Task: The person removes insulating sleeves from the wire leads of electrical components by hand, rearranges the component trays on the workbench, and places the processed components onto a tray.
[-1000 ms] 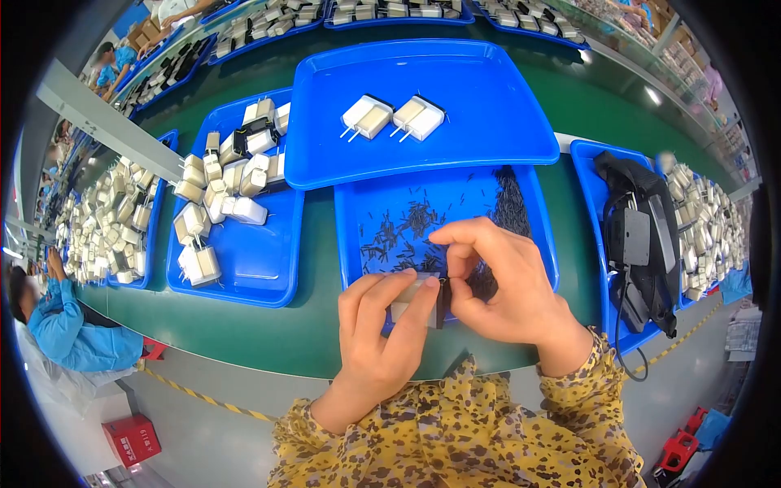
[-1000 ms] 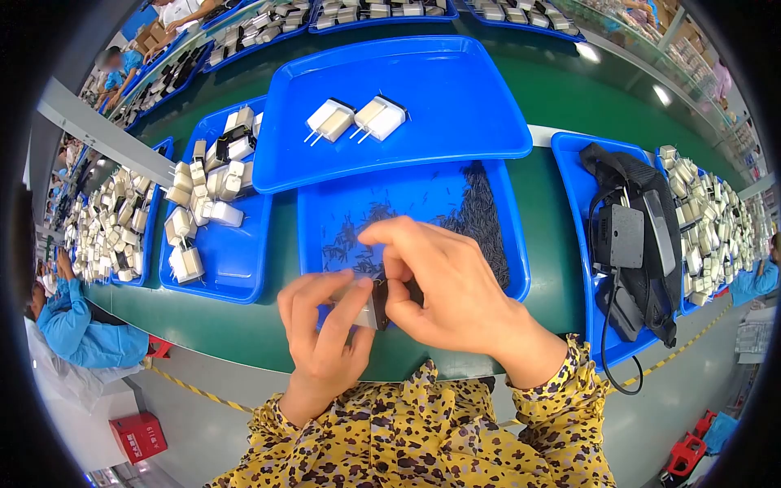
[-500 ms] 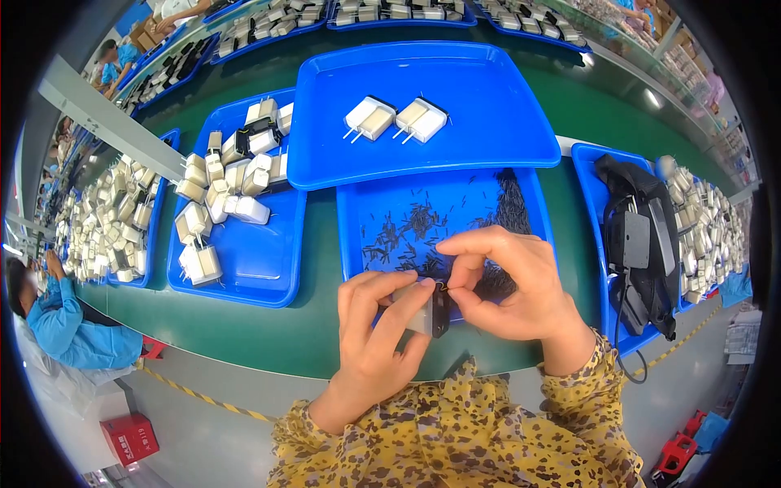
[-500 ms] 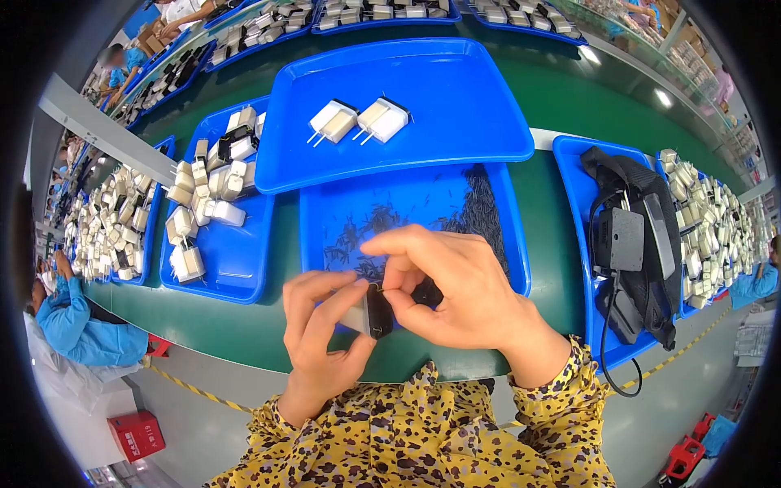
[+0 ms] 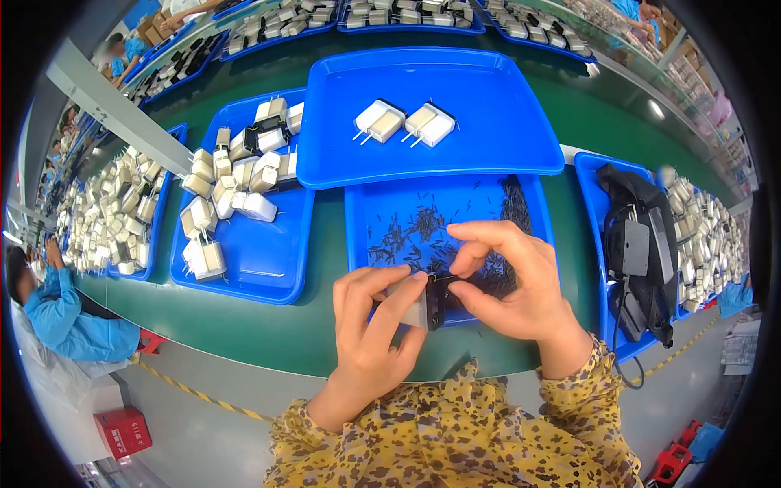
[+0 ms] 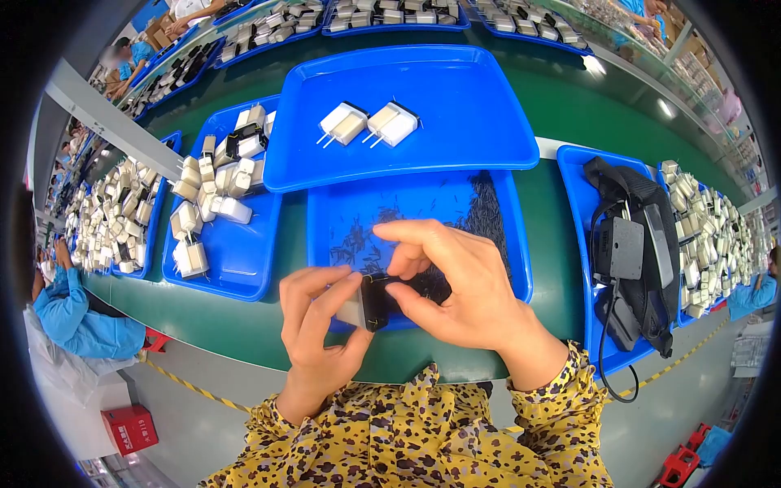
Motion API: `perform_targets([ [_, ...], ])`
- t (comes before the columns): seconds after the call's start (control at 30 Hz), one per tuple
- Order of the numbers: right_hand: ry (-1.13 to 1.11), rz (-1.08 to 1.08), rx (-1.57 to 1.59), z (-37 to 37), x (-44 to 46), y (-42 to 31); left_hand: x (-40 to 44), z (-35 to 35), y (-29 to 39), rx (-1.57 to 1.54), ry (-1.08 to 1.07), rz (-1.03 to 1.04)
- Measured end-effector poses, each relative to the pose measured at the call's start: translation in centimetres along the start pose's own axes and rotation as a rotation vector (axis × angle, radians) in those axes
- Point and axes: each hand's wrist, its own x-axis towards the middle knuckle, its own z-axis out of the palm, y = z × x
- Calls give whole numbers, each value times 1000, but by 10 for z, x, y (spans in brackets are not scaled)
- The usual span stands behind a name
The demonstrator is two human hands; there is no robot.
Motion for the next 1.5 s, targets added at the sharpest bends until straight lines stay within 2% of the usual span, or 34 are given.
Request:
perform_targets([
  [0.43, 44, -11, -45, 10, -1, -5, -2, 6, 6, -22, -21, 34],
  [0.5, 78, -130, -249, 13, -2, -5, -3, 7, 6, -12, -23, 34],
  [0.63, 137, -263, -438, 19, -8, -7, -3, 8, 7, 68, 33, 45],
  [0.83, -42, -311, -420, 15, -3, -16, -4, 3, -2, 99, 97, -4],
  [0.9, -56, -172, -122, 8, -3, -10, -4, 1, -3, 97, 93, -22],
  [0.97, -29, -167, -87, 0, -2, -10, -3, -2, -3, -34, 152, -43],
  [1.03, 146, 1, 25, -4, -4, -16, -3, -3, -4, -49, 162, -38],
  [1.1, 193, 34, -19, -11, -6, -27, -3, -5, -5, -63, 168, -30],
  [1.17, -126, -73, -245, -28, -16, -30, -1, -8, -6, -34, 140, 3],
  [1.23, -269, 85, -306, -22, -42, -32, 3, -13, -8, -26, 124, 12],
  [1.3, -351, 144, -569, -12, -63, -36, 10, -19, -10, -17, 113, 19],
  [1.5, -243, 140, -733, 8, -83, -39, 57, -38, -25, -92, -87, -20],
])
